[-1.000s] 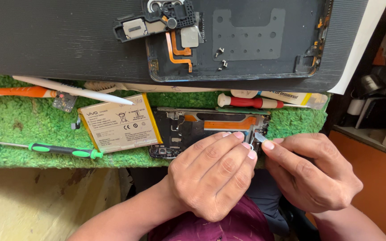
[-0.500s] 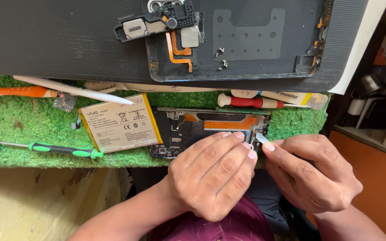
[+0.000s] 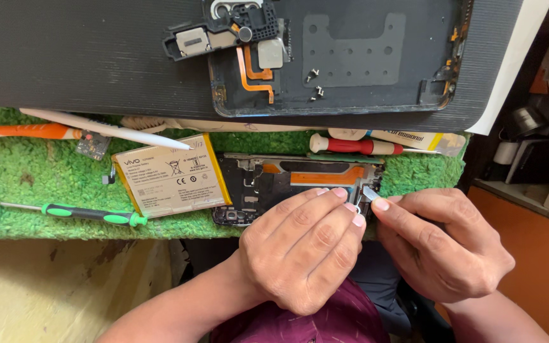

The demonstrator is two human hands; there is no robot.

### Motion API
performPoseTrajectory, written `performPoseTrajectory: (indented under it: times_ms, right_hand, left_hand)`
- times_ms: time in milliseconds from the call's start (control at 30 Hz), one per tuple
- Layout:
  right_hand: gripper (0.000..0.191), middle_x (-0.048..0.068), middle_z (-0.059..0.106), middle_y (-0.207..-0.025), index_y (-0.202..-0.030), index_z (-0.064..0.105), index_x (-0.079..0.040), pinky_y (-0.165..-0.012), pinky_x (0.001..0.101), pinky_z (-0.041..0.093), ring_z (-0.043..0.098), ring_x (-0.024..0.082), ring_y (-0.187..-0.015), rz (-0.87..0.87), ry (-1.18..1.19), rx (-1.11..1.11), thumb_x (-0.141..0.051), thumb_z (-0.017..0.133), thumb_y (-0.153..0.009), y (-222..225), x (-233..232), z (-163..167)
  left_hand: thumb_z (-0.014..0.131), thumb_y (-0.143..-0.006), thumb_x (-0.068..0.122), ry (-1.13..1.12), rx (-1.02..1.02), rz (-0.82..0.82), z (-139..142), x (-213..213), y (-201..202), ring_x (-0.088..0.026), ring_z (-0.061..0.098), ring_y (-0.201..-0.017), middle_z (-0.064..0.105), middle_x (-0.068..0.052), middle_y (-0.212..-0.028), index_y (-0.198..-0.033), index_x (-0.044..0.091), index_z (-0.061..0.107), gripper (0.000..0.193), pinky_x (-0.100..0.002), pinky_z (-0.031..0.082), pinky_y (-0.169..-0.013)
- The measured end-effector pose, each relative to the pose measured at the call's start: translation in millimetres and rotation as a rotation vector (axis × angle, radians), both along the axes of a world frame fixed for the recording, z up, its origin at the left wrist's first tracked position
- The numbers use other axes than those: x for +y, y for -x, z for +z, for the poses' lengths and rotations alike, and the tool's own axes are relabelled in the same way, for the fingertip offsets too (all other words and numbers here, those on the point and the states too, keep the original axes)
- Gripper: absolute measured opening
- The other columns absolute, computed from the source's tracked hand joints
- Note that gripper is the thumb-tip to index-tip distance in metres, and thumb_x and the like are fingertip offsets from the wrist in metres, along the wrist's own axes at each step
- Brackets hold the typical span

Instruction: The person repairs a disassembled smartphone on a green mat, using a pry tool to work on the internal components near the battery while holding the phone frame steady. They continue prying and adjusting the small internal parts, then lift and reposition the phone chassis at the end.

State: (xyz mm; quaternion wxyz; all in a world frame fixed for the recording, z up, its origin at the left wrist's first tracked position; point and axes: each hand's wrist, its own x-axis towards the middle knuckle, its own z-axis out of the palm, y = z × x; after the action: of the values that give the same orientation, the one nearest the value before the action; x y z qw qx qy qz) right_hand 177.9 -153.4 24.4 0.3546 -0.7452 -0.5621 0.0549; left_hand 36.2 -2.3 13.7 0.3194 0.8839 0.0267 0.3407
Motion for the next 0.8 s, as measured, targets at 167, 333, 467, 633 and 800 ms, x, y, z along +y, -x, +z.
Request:
performPoseTrajectory:
  times_ms: [167,333,467,633,800]
  right_hand:
    - [0.029,0.013,0.064,-0.086,-0.097,0.073,0.004,-0.066,0.0323,0.057,0.067,0.022,-0.075,0.022,-0.036,-0.01,0.015,0.083,-0.071,0.1,-1.2,-1.8]
    - [0.03,0.012,0.064,-0.087,-0.098,0.074,0.004,-0.067,0.0326,0.057,0.068,0.022,-0.075,0.026,-0.027,-0.008,0.014,0.084,-0.072,-0.4,-2.2,-2.6]
    - [0.03,0.013,0.064,-0.087,-0.097,0.073,0.004,-0.067,0.0328,0.058,0.068,0.023,-0.076,0.002,-0.017,-0.014,0.014,0.084,-0.071,1.6,-3.1,-2.4]
    - [0.029,0.012,0.064,-0.086,-0.097,0.073,0.004,-0.066,0.0324,0.057,0.067,0.022,-0.075,0.03,-0.03,-0.015,0.013,0.084,-0.071,-1.4,-3.2,-3.6]
    - [0.029,0.013,0.064,-0.086,-0.097,0.073,0.004,-0.066,0.0321,0.058,0.068,0.022,-0.075,0.011,-0.026,-0.021,0.013,0.085,-0.072,1.3,-3.6,-3.5]
  left_hand:
    - [0.073,-0.086,0.006,0.0,0.005,0.004,0.3,-0.8,0.4,-0.031,0.071,-0.098,0.068,-0.016,-0.098,-0.099,-0.007,0.071,0.019,-0.041,0.063,-0.09]
    - [0.073,-0.086,0.006,0.002,0.002,0.002,0.2,-0.7,0.8,-0.031,0.071,-0.099,0.069,-0.016,-0.099,-0.099,-0.007,0.071,0.019,-0.041,0.063,-0.09]
    - [0.073,-0.085,0.006,0.001,0.003,0.004,0.1,-0.7,0.3,-0.031,0.072,-0.098,0.069,-0.016,-0.098,-0.098,-0.007,0.071,0.019,-0.041,0.063,-0.089]
    - [0.073,-0.085,0.006,0.006,-0.003,0.008,-0.3,-1.1,0.6,-0.031,0.072,-0.098,0.069,-0.016,-0.098,-0.098,-0.007,0.071,0.018,-0.041,0.063,-0.09]
    - [0.073,-0.086,0.006,0.0,-0.007,0.009,-0.5,-1.2,-0.1,-0.031,0.072,-0.097,0.069,-0.016,-0.097,-0.098,-0.007,0.071,0.017,-0.041,0.063,-0.089]
